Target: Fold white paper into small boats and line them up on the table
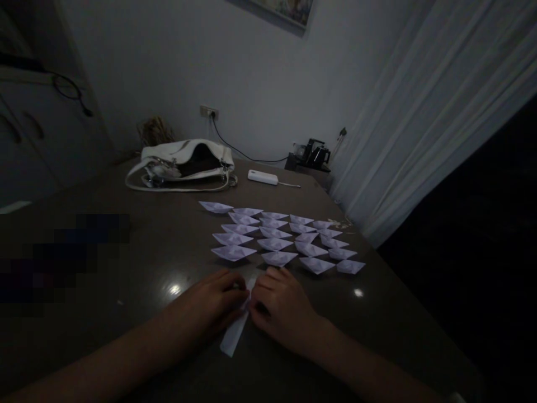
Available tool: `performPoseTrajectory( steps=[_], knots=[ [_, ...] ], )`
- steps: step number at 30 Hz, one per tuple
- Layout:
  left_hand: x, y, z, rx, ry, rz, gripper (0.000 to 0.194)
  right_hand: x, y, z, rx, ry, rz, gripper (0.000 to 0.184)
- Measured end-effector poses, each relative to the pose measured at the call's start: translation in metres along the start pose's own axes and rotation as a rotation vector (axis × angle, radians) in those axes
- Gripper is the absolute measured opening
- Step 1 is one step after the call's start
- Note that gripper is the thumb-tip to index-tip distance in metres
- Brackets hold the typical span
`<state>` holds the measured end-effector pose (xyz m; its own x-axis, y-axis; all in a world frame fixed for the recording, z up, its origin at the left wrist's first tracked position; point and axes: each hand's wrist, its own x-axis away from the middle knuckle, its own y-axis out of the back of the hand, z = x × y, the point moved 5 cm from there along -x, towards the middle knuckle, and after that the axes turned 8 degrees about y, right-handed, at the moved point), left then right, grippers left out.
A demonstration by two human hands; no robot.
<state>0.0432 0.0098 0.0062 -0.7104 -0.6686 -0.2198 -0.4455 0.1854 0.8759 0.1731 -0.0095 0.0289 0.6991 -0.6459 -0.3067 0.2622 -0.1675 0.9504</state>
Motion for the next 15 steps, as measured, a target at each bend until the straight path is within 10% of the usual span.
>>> performPoseTrajectory(
  steps=[8,15],
  knots=[
    [0.001,0.000,0.003,0.062,0.021,-0.008,0.016,0.013,-0.011,0.058,-0.216,0.444,-0.118,0.022],
    [-0.001,0.010,-0.002,0.143,-0.049,0.075,0.028,0.008,0.025,-0.010,-0.267,-0.082,-0.251,0.009]
  ],
)
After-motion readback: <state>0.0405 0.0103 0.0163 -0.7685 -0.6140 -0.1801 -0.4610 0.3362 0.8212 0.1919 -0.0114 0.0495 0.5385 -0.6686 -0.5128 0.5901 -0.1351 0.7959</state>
